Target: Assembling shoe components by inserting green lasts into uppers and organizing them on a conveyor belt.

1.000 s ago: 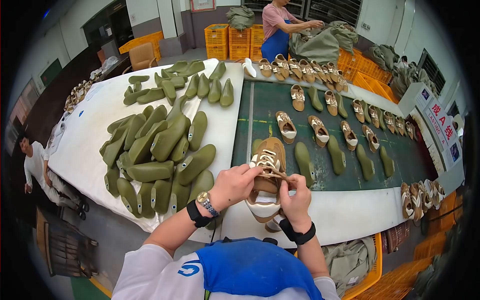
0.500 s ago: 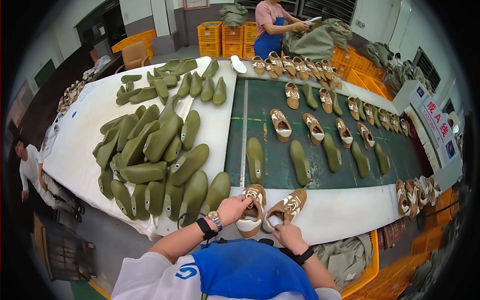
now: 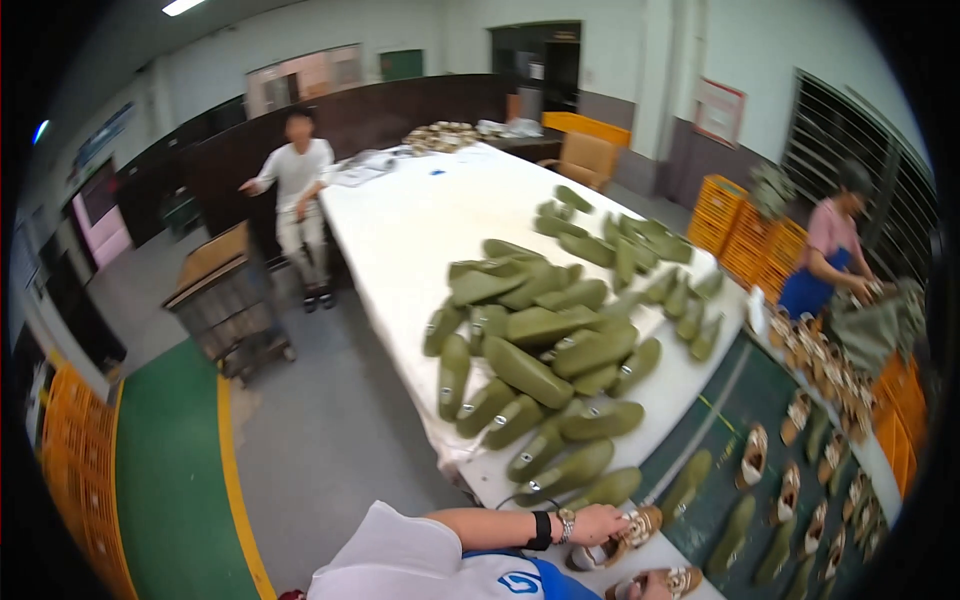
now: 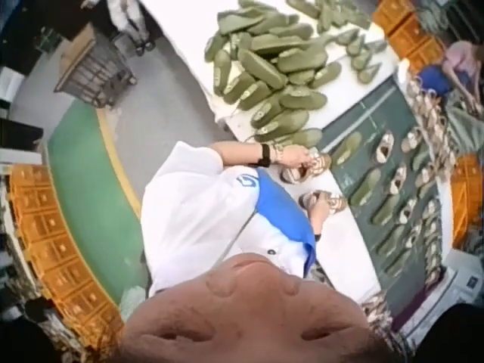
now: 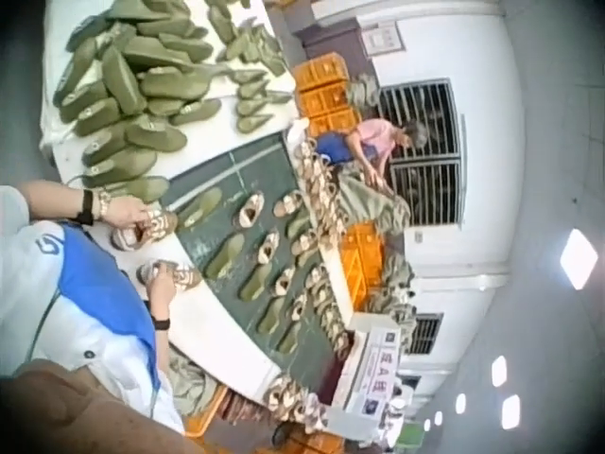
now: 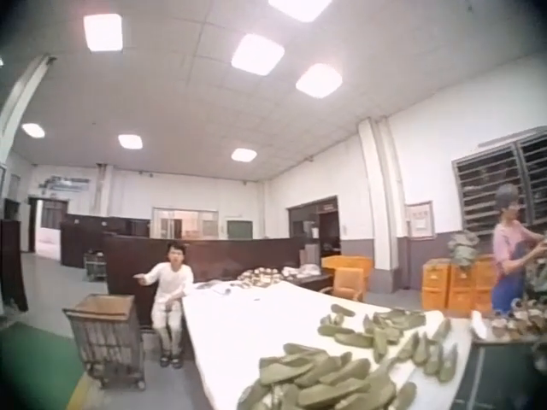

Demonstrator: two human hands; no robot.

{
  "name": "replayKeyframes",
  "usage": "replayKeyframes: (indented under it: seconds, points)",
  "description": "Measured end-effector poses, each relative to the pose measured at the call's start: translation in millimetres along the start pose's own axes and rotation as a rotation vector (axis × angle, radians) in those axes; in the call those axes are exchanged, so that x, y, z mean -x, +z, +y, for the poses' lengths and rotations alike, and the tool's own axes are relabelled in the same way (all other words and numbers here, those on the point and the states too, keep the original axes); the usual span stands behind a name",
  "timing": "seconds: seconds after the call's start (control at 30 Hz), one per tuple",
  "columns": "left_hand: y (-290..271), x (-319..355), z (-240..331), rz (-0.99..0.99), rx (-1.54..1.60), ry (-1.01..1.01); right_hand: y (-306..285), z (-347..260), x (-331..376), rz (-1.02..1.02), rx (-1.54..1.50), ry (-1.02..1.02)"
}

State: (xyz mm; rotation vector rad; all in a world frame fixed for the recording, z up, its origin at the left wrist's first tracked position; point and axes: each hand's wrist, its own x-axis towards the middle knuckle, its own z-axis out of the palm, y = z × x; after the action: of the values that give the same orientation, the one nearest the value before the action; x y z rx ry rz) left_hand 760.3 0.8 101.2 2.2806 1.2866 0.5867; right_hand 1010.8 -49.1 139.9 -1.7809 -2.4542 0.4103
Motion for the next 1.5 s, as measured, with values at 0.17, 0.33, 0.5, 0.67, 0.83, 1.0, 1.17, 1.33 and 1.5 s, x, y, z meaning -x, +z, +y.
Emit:
replayKeyframes:
  seconds: [0.17,0.33,0.5,0.67,0.83,1.0,1.17,1.33,1.5]
  points:
    - [-39,49,-10,0.423,-0.257,-0.087,-34,-76,-43,-0.223,-0.387,-0.231]
    - [-34,88,-44,0.081,-0.314,-0.214,39,-115,-88,-0.43,-0.27,-0.483]
    - [-35,98,-58,0.416,-0.142,-0.102,40,-151,-98,-0.52,-0.444,-0.407]
    - [-54,81,-76,0.299,-0.065,-0.001,68,-151,-108,-0.438,-0.414,-0.376]
    - [-93,85,-89,0.21,-0.135,0.035,59,-175,-114,-0.361,-0.273,-0.336]
    - [-106,81,-92,0.094,-0.254,0.132,35,-172,-99,-0.4,-0.262,-0.157]
    - [-105,84,-95,0.06,-0.171,0.103,9,-136,-57,0.034,-0.433,0.037]
    - [-100,87,-96,0.104,-0.195,0.104,10,-75,21,0.216,0.057,0.471]
    - [-98,85,-99,0.124,-0.193,0.109,18,-68,23,0.228,0.083,0.646]
